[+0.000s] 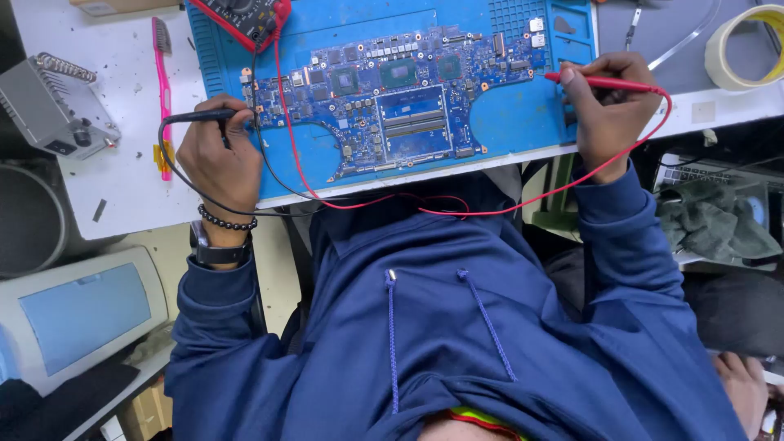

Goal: The person uses a multimeter to test various points on a blue circuit board placed on a workbench. They hold the black probe in one hand and the red probe in the other, touching different components and traces on the board throughout the video.

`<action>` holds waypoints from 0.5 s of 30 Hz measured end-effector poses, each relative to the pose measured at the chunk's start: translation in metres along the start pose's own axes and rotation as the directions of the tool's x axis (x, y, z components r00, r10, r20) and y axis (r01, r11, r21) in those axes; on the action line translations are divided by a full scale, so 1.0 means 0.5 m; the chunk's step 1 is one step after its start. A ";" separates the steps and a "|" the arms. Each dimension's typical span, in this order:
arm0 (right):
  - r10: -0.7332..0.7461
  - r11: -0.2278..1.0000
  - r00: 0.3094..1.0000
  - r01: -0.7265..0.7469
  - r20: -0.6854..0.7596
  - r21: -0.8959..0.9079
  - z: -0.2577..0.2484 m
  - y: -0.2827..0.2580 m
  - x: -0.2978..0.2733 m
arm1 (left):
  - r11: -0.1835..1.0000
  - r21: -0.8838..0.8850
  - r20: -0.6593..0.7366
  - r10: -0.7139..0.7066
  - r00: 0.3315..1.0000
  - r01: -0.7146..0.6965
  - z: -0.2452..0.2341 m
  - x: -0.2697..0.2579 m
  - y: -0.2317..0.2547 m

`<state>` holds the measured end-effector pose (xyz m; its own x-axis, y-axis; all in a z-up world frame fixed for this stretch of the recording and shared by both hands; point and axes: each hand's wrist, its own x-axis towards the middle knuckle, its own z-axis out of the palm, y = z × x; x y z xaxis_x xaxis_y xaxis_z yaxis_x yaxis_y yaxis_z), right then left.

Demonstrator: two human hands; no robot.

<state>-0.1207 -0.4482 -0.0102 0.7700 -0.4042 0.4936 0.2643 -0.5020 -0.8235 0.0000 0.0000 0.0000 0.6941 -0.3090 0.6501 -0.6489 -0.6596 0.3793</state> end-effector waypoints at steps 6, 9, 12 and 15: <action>-0.017 1.000 1.000 0.017 -0.014 -0.023 0.002 0.003 -0.001 | 0.999 -0.029 0.006 -0.016 1.000 0.016 0.003 -0.004 -0.004; -0.031 0.998 1.000 0.031 -0.005 -0.060 -0.003 0.010 -0.001 | 1.000 -0.022 -0.004 -0.001 1.000 0.001 0.005 -0.004 -0.005; -0.014 0.999 1.000 0.013 -0.010 -0.037 0.001 0.010 0.000 | 1.000 -0.010 -0.002 -0.006 1.000 0.006 0.006 -0.006 -0.008; -0.005 0.999 1.000 0.005 0.002 -0.041 -0.001 0.011 0.000 | 1.000 -0.020 -0.002 -0.014 1.000 0.014 0.005 -0.005 -0.006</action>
<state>-0.1195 -0.4511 -0.0145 0.7700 -0.4001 0.4969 0.2441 -0.5349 -0.8089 0.0009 0.0011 -0.0045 0.7029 -0.2983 0.6457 -0.6448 -0.6504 0.4015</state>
